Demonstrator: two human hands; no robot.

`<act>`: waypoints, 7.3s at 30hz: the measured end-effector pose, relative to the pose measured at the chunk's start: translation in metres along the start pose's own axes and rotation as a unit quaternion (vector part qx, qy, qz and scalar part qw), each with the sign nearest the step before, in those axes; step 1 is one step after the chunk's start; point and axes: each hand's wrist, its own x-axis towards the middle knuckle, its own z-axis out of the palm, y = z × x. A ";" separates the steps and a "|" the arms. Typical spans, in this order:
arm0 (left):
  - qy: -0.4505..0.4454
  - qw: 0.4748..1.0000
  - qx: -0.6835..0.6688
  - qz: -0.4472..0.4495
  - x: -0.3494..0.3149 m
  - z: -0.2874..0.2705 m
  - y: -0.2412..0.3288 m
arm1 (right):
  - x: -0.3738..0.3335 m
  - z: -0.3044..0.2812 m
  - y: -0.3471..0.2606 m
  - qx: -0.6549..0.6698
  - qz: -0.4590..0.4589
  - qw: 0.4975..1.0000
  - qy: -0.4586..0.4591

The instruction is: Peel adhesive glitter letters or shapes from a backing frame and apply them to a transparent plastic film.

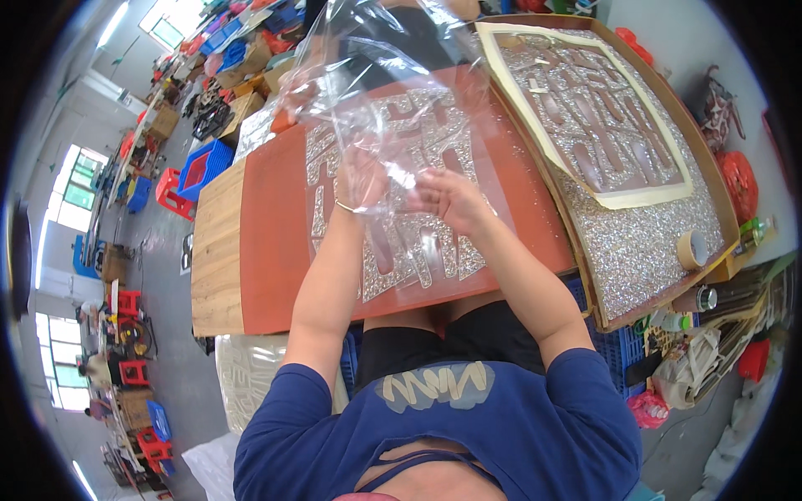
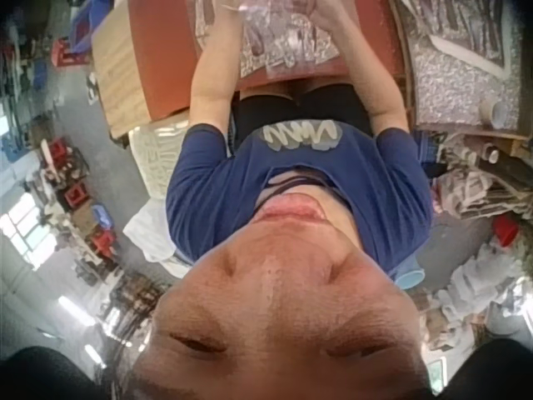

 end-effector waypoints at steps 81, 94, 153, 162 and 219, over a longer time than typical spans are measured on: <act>0.145 0.981 -0.039 -0.120 -0.185 -0.057 0.032 | -0.162 -0.066 -0.069 -0.043 -0.005 0.997 0.062; 0.148 0.961 0.143 -0.185 -0.200 -0.073 0.023 | -0.158 -0.081 -0.077 -0.097 -0.020 0.994 0.047; 0.458 0.644 0.613 0.015 -0.282 -0.101 -0.002 | -0.142 -0.129 0.030 -0.707 -0.280 0.626 0.173; 0.460 0.610 0.645 -0.020 -0.275 -0.092 -0.002 | -0.139 -0.127 0.023 -0.732 -0.269 0.606 0.156; 0.285 0.367 0.884 -0.052 -0.231 -0.099 -0.020 | -0.088 -0.084 0.009 -0.889 -0.069 0.436 0.122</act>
